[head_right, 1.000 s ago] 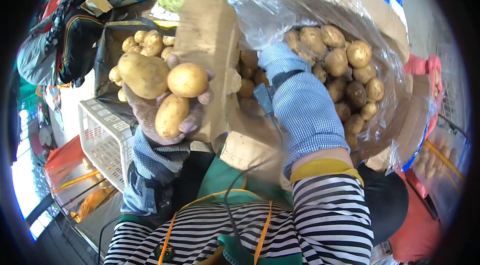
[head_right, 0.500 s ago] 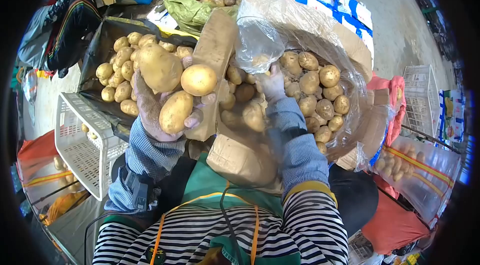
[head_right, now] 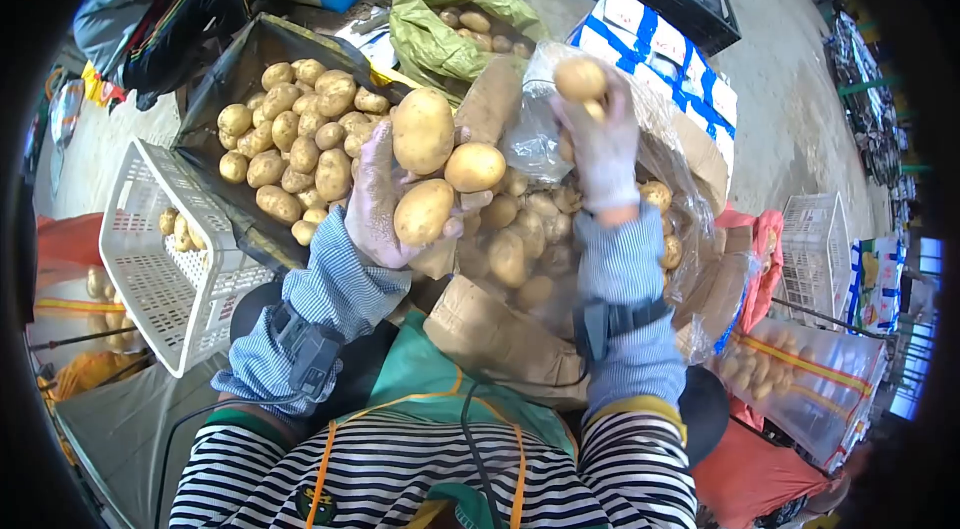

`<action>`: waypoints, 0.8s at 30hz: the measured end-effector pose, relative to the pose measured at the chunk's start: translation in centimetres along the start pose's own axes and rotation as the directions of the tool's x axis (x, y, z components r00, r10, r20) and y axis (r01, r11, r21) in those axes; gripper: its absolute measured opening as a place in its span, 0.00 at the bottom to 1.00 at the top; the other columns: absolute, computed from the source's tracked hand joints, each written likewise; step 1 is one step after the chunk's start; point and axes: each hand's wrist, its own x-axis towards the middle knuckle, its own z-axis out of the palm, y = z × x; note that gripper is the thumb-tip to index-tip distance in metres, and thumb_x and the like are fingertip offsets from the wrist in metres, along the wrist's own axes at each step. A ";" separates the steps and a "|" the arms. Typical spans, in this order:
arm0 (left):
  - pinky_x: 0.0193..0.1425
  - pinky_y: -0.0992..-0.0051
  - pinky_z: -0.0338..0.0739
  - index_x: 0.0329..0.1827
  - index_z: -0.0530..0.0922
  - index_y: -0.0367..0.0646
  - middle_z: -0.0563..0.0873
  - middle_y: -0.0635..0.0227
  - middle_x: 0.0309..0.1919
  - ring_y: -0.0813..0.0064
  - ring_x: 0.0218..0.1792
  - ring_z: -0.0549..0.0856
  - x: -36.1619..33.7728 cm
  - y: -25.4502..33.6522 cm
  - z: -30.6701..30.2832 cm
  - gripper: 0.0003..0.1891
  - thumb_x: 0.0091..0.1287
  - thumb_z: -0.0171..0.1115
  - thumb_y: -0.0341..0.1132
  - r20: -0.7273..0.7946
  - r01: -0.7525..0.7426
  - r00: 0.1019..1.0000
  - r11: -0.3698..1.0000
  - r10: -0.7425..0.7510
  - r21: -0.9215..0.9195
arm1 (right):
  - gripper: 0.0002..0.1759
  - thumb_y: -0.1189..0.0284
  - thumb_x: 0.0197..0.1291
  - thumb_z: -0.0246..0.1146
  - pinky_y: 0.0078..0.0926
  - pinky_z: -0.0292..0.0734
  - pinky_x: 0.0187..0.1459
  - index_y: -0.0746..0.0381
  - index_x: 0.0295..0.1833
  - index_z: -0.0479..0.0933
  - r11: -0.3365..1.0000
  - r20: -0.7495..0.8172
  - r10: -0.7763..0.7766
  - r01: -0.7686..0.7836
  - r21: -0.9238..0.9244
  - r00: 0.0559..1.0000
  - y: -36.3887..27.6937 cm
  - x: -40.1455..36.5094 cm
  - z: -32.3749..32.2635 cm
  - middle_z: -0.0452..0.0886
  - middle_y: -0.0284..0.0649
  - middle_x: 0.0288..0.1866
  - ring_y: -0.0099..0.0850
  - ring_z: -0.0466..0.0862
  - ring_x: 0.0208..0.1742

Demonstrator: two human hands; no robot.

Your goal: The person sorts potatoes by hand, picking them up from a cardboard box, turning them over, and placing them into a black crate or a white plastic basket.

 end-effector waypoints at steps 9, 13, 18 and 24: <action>0.45 0.67 0.83 0.72 0.63 0.44 0.77 0.53 0.60 0.54 0.55 0.82 2.5 0.6 -2.7 0.36 0.74 0.41 0.65 0.330 0.627 0.741 0.428 -0.584 -0.651 | 0.18 0.66 0.70 0.55 0.34 0.81 0.44 0.69 0.56 0.72 0.428 0.555 0.286 -0.622 0.656 0.781 -4.4 2.3 1.9 0.78 0.44 0.46 0.34 0.81 0.44; 0.51 0.56 0.85 0.73 0.63 0.47 0.77 0.59 0.63 0.59 0.61 0.81 2.9 2.6 -1.3 0.36 0.68 0.61 0.57 0.552 0.653 0.698 0.089 -0.457 -0.752 | 0.26 0.68 0.70 0.55 0.30 0.80 0.50 0.71 0.68 0.65 0.547 0.434 0.259 -0.502 0.670 0.863 -10.0 -5.3 2.7 0.77 0.45 0.51 0.32 0.80 0.48; 0.61 0.61 0.79 0.72 0.65 0.46 0.77 0.58 0.63 0.63 0.60 0.81 0.4 5.8 1.9 0.34 0.74 0.44 0.63 0.378 0.621 0.769 0.461 -0.516 -0.634 | 0.29 0.72 0.65 0.60 0.36 0.73 0.60 0.71 0.69 0.64 0.892 0.231 -0.286 0.346 -0.291 0.930 -13.0 -9.6 2.9 0.76 0.50 0.54 0.38 0.78 0.57; 0.70 0.59 0.72 0.72 0.65 0.44 0.76 0.56 0.63 0.64 0.63 0.78 -2.8 7.2 3.7 0.33 0.76 0.43 0.61 0.398 0.570 0.821 0.560 -0.409 -0.601 | 0.37 0.68 0.61 0.65 0.42 0.60 0.71 0.68 0.73 0.60 0.608 0.390 -0.398 0.557 -0.566 0.830 -15.3 -12.9 -1.3 0.66 0.57 0.70 0.51 0.67 0.70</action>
